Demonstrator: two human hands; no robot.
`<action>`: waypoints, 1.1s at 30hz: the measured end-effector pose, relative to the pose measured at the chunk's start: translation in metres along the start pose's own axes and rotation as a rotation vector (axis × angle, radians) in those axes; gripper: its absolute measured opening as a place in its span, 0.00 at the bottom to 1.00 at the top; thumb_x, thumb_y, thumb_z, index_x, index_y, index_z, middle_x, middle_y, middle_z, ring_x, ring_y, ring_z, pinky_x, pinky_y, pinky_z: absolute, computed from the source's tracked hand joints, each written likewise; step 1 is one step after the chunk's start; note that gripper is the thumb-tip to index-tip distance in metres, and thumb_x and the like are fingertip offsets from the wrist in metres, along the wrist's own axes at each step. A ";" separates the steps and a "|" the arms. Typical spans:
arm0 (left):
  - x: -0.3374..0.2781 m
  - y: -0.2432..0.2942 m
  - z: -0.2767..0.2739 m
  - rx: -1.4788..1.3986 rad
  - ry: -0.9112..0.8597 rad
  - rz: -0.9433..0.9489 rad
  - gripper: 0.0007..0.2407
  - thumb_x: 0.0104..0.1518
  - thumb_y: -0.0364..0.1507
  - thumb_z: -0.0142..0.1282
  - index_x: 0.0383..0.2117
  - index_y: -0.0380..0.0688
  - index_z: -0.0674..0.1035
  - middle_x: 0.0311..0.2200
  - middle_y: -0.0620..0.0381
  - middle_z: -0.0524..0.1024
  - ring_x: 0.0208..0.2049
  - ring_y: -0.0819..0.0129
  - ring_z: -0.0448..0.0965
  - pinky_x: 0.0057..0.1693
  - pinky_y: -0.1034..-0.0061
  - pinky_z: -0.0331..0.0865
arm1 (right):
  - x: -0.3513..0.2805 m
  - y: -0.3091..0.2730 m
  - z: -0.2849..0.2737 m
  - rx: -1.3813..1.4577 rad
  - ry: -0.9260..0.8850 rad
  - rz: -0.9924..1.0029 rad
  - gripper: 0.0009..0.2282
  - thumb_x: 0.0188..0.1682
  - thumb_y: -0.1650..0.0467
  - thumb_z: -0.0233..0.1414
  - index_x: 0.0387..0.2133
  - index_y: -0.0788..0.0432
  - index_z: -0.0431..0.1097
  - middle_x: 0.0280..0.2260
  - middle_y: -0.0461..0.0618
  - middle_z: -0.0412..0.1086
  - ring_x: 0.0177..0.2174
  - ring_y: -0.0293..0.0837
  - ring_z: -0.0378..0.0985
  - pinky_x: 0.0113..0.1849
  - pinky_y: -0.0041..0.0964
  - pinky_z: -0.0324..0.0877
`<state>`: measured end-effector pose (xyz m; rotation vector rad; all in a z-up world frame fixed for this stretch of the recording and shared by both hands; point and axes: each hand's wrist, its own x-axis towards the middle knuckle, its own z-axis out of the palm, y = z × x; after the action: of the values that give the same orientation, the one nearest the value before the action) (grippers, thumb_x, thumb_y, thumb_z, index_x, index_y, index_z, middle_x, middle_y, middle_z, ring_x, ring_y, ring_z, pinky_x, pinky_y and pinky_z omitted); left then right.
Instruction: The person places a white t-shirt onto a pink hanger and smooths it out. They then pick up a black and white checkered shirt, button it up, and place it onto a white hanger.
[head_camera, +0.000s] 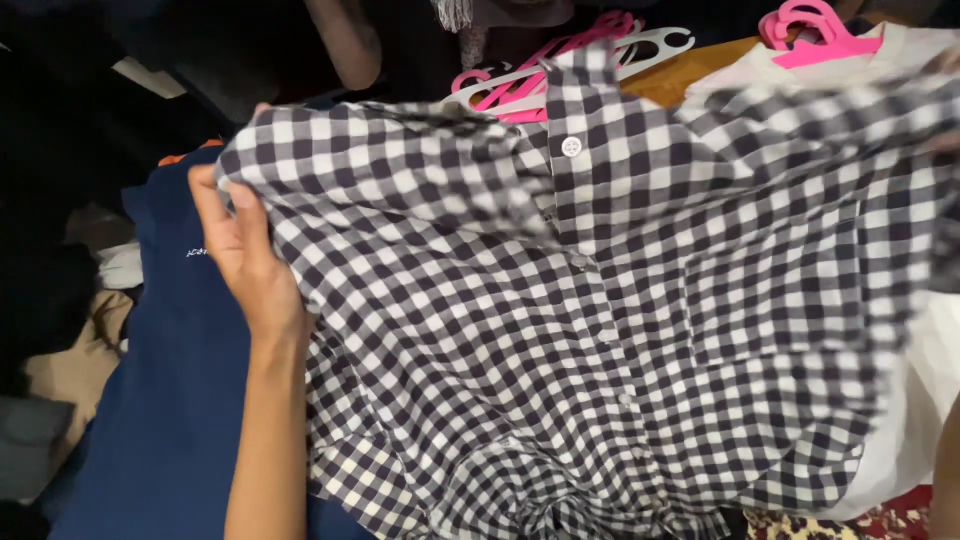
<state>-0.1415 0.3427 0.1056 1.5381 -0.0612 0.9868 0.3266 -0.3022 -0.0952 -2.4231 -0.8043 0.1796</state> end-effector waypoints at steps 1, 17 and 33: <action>0.003 0.001 0.004 -0.102 -0.045 0.038 0.09 0.71 0.39 0.43 0.42 0.51 0.61 0.66 0.40 0.63 0.63 0.67 0.67 0.68 0.76 0.59 | 0.006 -0.001 -0.004 0.114 0.036 0.093 0.15 0.46 0.64 0.62 0.42 0.59 0.76 0.38 0.54 0.75 0.39 0.45 0.75 0.44 0.41 0.69; -0.064 -0.085 0.060 1.163 -0.395 0.191 0.15 0.56 0.28 0.62 0.48 0.34 0.76 0.59 0.35 0.65 0.59 0.38 0.66 0.64 0.47 0.60 | -0.043 -0.366 0.128 -0.215 0.035 -0.001 0.20 0.52 0.65 0.55 0.56 0.59 0.68 0.58 0.62 0.65 0.60 0.60 0.59 0.59 0.62 0.52; -0.135 -0.169 0.110 0.741 -0.907 -0.106 0.10 0.54 0.28 0.60 0.39 0.47 0.72 0.32 0.55 0.71 0.39 0.52 0.77 0.46 0.61 0.72 | -0.053 -0.385 0.254 -0.003 -0.189 -0.067 0.05 0.43 0.68 0.59 0.30 0.54 0.75 0.27 0.47 0.80 0.34 0.49 0.85 0.35 0.44 0.78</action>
<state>-0.0738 0.2278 -0.0978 2.5464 -0.2688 0.1324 0.0138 0.0405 -0.0914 -2.4030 -0.9685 0.3865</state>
